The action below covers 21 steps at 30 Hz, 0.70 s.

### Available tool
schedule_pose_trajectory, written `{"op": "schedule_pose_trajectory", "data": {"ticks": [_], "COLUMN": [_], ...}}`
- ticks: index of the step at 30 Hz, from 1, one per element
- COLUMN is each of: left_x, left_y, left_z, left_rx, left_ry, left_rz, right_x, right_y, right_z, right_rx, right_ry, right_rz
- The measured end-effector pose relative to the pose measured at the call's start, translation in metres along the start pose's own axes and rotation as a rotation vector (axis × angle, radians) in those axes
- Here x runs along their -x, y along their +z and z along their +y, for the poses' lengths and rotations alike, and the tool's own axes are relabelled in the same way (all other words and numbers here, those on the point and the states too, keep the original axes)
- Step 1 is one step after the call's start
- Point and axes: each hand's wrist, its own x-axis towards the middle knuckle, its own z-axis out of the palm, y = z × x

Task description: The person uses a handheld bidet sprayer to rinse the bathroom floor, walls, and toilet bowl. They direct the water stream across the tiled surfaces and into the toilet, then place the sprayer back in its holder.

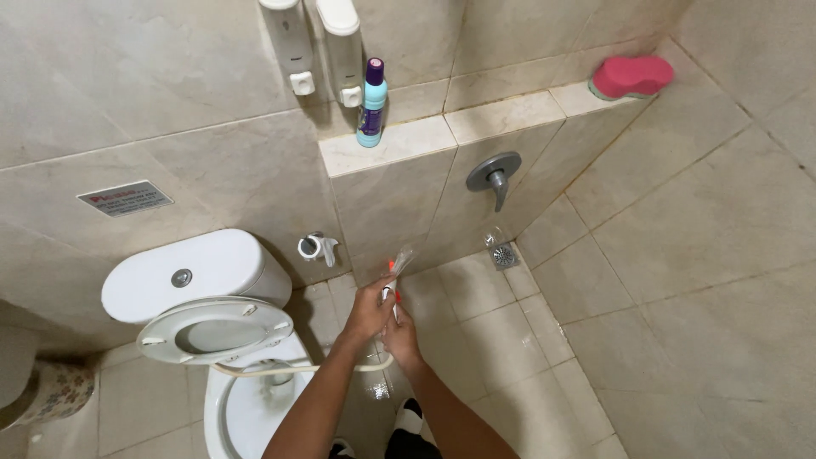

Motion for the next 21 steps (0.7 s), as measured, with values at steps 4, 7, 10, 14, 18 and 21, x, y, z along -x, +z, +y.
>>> {"op": "schedule_pose_trajectory", "data": {"ticks": [4,7,10,14,18,21], "left_x": [-0.009,-0.010,-0.010,-0.011,-0.007,-0.006], "left_y": [-0.011,-0.006,-0.005,-0.007,-0.007,-0.003], "left_z": [0.028,0.008,0.004,0.014,0.018,0.012], "left_rx": [0.071,0.012,0.028,0.002,0.000,0.003], "left_ry": [-0.282,-0.036,-0.037,-0.075,-0.057,-0.054], "left_rz": [-0.053,0.028,0.062,0.045,0.049,0.061], "right_x": [-0.006,-0.012,-0.020,-0.016,-0.011,-0.007], "right_y": [-0.001,-0.002,-0.005,-0.004,-0.003,-0.003], "right_z": [-0.010,-0.008,0.000,-0.014,-0.015,-0.017], "right_rx": [-0.043,-0.022,-0.056,-0.045,-0.009,0.028], "right_ry": [0.036,0.049,-0.036,0.057,0.086,0.051], "right_rz": [-0.063,-0.090,-0.148,-0.127,-0.090,-0.098]}}
